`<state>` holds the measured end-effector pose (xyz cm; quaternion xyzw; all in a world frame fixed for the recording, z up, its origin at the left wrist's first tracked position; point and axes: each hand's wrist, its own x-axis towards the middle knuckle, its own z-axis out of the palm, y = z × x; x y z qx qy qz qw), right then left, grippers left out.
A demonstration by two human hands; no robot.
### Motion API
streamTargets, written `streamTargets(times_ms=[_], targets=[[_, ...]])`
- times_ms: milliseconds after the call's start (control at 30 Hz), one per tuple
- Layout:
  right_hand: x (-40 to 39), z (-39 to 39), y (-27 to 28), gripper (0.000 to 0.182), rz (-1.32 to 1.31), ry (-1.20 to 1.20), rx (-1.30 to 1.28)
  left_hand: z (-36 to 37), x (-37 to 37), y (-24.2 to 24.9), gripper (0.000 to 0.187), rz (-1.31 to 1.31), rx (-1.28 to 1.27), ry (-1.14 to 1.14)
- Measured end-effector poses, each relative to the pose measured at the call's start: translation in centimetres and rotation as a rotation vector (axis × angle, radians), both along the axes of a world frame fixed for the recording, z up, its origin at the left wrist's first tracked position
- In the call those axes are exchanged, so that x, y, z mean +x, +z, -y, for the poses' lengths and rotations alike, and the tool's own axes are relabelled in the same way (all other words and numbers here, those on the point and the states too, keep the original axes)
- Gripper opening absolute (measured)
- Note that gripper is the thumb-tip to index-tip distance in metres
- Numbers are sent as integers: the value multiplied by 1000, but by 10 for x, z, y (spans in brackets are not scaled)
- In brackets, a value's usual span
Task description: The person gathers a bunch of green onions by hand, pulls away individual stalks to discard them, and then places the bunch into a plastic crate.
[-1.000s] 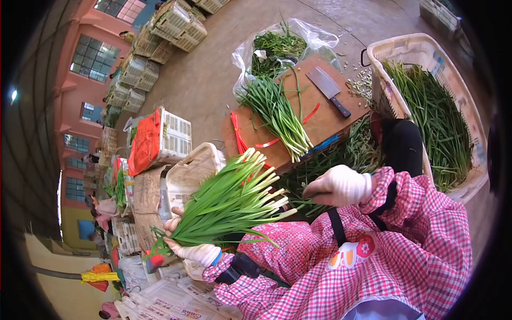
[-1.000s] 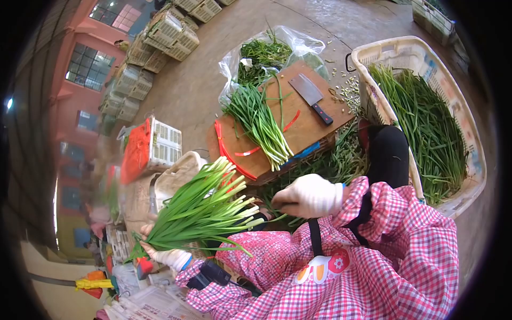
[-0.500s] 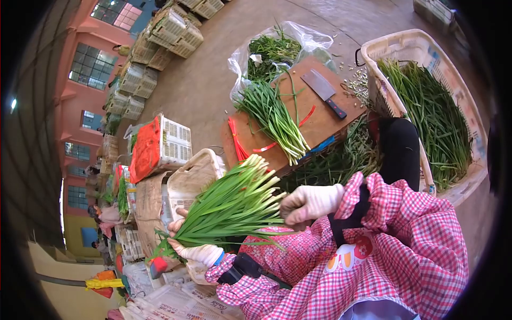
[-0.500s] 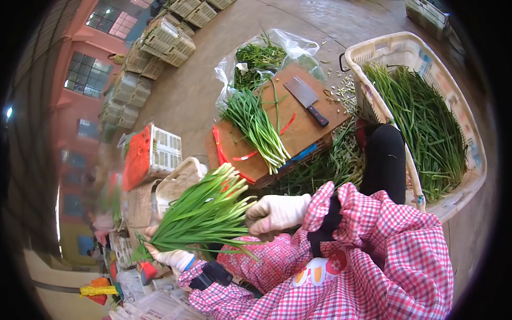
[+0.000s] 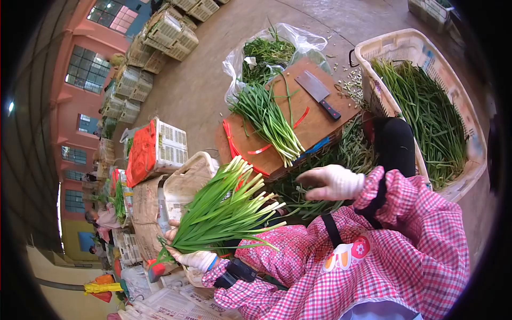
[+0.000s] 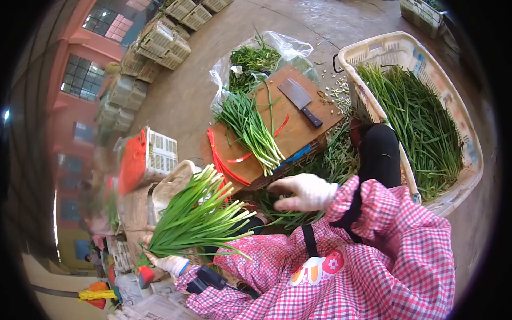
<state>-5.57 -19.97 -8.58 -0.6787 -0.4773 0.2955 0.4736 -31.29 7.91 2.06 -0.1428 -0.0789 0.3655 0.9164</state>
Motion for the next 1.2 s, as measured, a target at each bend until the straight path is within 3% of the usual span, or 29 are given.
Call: streamTargets(times_ms=[67,167,200,333,433,500,533,567,633,767,833,867,900,1000,1067,1133,1200], targets=[[-12,-27,-1,48,-236,6,22,-7,2,-7,18,-289,140,237],[-31,-54,-6,29,-622,43,11,-11,2,-17,14,-309,322,255],[-36,-56,-6,22,-722,41,45,-2,8,-11,10,-340,254,323],[-21,-24,-13,20,-726,313,122,-4,2,-10,10,-406,217,425],[3,7,-28,22,-452,327,-213,-4,-4,-10,14,-308,241,327],[4,15,-40,22,486,124,-175,1,-1,-8,17,-438,246,390],[3,13,-48,20,352,-38,32,3,2,-7,18,-375,237,317],[2,12,-52,20,356,-43,31,5,5,-6,18,-309,228,248],[-3,-7,-33,26,-697,-80,52,6,8,-7,16,-283,211,236],[-16,-46,-22,39,-838,49,190,10,18,-3,13,-361,295,266],[-31,-60,-10,38,-1139,135,197,16,26,3,15,-370,267,276],[-40,-67,-7,29,-1167,100,250,16,25,4,16,-319,214,219],[-40,-75,-11,28,-1173,54,144,16,26,5,17,-267,161,162],[-46,-79,-15,17,-1155,-19,241,15,28,6,15,-278,178,187],[-44,-70,-14,22,-1130,56,255,15,32,8,15,-270,161,162],[-39,-58,-10,28,-1175,182,286,19,42,12,14,-448,300,318],[-25,-46,-17,31,-1106,291,257,5,38,5,13,-455,344,323]])
